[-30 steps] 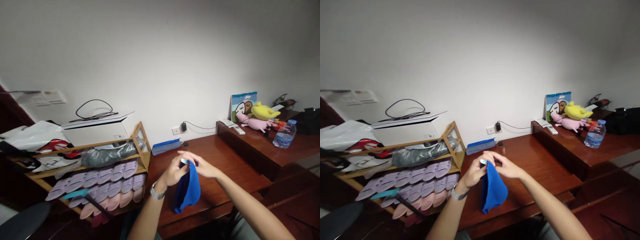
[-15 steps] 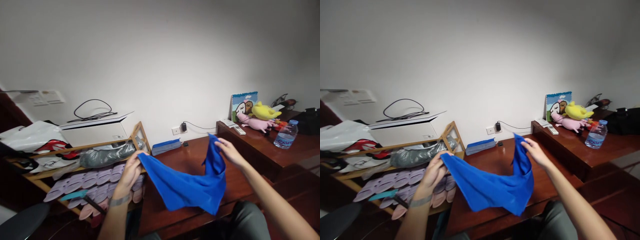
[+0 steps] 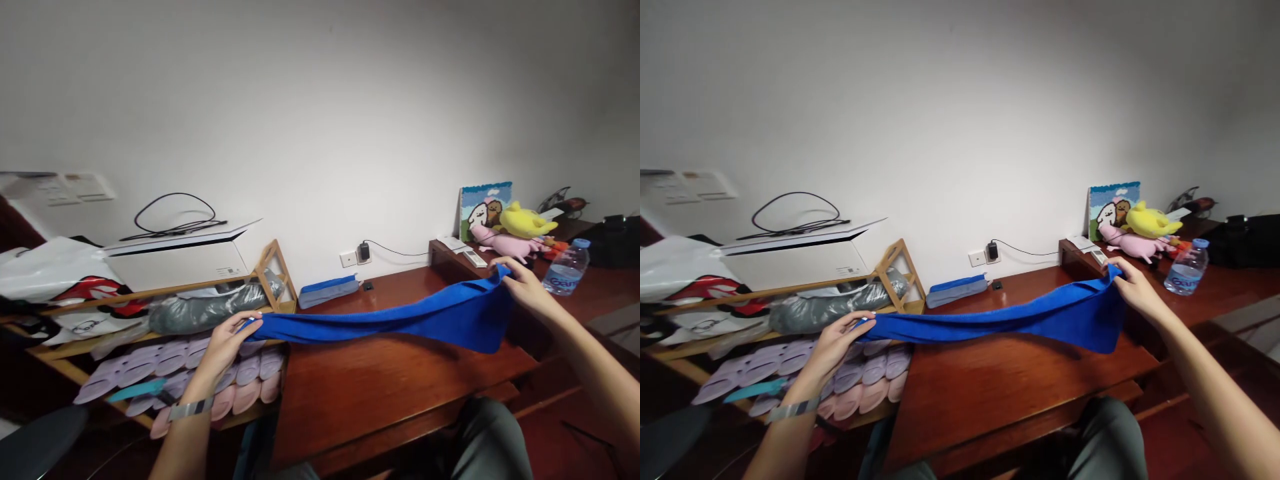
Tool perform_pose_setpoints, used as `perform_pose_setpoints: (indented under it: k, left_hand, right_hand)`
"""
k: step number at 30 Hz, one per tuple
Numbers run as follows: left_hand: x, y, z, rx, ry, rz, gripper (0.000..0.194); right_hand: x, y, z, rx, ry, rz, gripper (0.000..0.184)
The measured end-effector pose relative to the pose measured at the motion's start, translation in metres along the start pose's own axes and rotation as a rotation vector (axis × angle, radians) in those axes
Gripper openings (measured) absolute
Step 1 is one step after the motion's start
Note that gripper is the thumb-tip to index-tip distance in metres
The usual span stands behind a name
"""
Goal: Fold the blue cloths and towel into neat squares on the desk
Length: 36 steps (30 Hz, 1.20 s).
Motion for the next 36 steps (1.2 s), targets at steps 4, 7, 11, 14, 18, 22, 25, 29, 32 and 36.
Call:
perform_pose_setpoints:
  k: [4, 7, 11, 14, 18, 22, 25, 29, 32, 36]
  left_hand:
    - [-0.001, -0.002, -0.003, -0.091, -0.125, -0.04, 0.047]
    - [0.002, -0.01, -0.004, -0.118, -0.199, -0.054, 0.047]
    - [0.003, -0.033, -0.018, -0.123, -0.292, -0.036, 0.055]
    - [-0.009, -0.045, -0.04, -0.195, -0.368, -0.016, 0.067]
    - [-0.051, -0.029, -0.057, -0.392, -0.231, -0.127, 0.044]
    - [-0.081, -0.006, -0.055, -0.444, -0.037, -0.194, 0.03]
    - [-0.073, 0.001, -0.042, -0.453, 0.072, -0.245, 0.032]
    - [-0.023, -0.028, -0.035, -0.435, 0.079, -0.28, 0.036]
    - [0.032, -0.078, -0.047, -0.462, -0.001, -0.27, 0.037]
    - [0.115, -0.147, -0.088, -0.534, -0.235, -0.296, 0.035]
  right_hand:
    - [0.008, 0.01, 0.002, -0.028, -0.113, -0.049, 0.029]
    - [0.016, 0.013, 0.0, -0.041, -0.178, -0.022, 0.035]
    - [0.015, 0.034, -0.017, 0.065, -0.217, -0.083, 0.049]
    - [-0.008, 0.048, -0.035, 0.178, -0.203, -0.044, 0.055]
    - [-0.058, 0.047, -0.053, 0.327, -0.145, 0.09, 0.066]
    - [-0.091, 0.031, -0.053, 0.377, -0.054, 0.169, 0.068]
    - [-0.088, 0.022, -0.043, 0.345, 0.032, 0.241, 0.065]
    - [-0.051, 0.055, -0.05, 0.343, -0.075, 0.244, 0.058]
    - [-0.004, 0.113, -0.074, 0.401, -0.227, 0.203, 0.044]
    - [0.067, 0.197, -0.111, 0.515, -0.32, 0.15, 0.035]
Point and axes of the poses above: each hand's wrist, its own x-axis away from the middle knuckle, its own z-axis out of the back of the hand, y = z × x, the point moved 8 cm from there along -x, towards the middle knuckle, and after that the axes turned 6 degrees about -z, right-handed, at the moved point
